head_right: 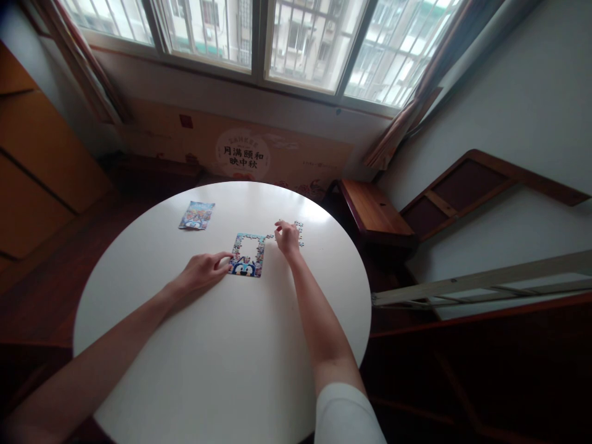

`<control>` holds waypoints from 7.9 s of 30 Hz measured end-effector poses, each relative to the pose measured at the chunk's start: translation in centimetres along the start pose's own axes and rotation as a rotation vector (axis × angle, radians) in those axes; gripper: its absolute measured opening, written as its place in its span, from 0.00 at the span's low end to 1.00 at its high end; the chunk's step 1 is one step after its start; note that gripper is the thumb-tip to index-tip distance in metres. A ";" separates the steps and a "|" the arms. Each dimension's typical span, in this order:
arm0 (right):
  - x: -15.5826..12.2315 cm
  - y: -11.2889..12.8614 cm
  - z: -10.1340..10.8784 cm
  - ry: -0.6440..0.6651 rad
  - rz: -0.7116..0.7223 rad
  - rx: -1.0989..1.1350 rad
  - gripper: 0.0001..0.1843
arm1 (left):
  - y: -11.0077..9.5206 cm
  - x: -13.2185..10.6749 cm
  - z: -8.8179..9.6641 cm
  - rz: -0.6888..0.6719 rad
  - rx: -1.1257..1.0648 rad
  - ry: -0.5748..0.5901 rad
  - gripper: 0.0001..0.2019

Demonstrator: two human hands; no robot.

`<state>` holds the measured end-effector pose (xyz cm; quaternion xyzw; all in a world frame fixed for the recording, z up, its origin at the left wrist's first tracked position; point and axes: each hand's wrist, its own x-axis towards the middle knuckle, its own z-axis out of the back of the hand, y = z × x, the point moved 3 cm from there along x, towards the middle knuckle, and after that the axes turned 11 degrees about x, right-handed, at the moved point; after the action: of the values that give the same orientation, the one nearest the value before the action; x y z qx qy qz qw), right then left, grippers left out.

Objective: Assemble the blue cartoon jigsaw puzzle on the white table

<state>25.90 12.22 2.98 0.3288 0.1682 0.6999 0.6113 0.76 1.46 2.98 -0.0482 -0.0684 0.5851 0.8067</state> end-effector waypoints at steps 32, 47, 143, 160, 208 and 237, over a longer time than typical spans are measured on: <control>-1.8 0.7 0.2 -0.032 0.310 0.288 0.06 | 0.1 0.1 -0.2 0.014 0.019 -0.003 0.19; -8.2 2.7 -2.5 0.046 0.399 0.461 0.08 | 0.5 0.1 -0.5 0.003 0.026 -0.027 0.20; -9.0 3.7 -2.6 0.129 0.476 0.207 0.09 | 0.3 0.1 -0.4 -0.003 0.060 -0.022 0.19; -8.3 2.3 -2.4 0.025 0.413 0.288 0.19 | 0.3 0.1 -0.2 -0.007 0.060 -0.010 0.19; -8.3 2.6 -2.3 0.054 0.414 0.237 0.17 | 0.3 0.1 -0.4 0.002 0.056 -0.012 0.20; -8.2 2.2 -2.5 0.021 0.400 0.272 0.14 | 0.2 0.0 -0.3 0.000 0.046 -0.021 0.19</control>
<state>22.85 4.25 0.45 0.4275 0.1988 0.7814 0.4088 0.61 1.53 2.66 -0.0234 -0.0632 0.5869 0.8069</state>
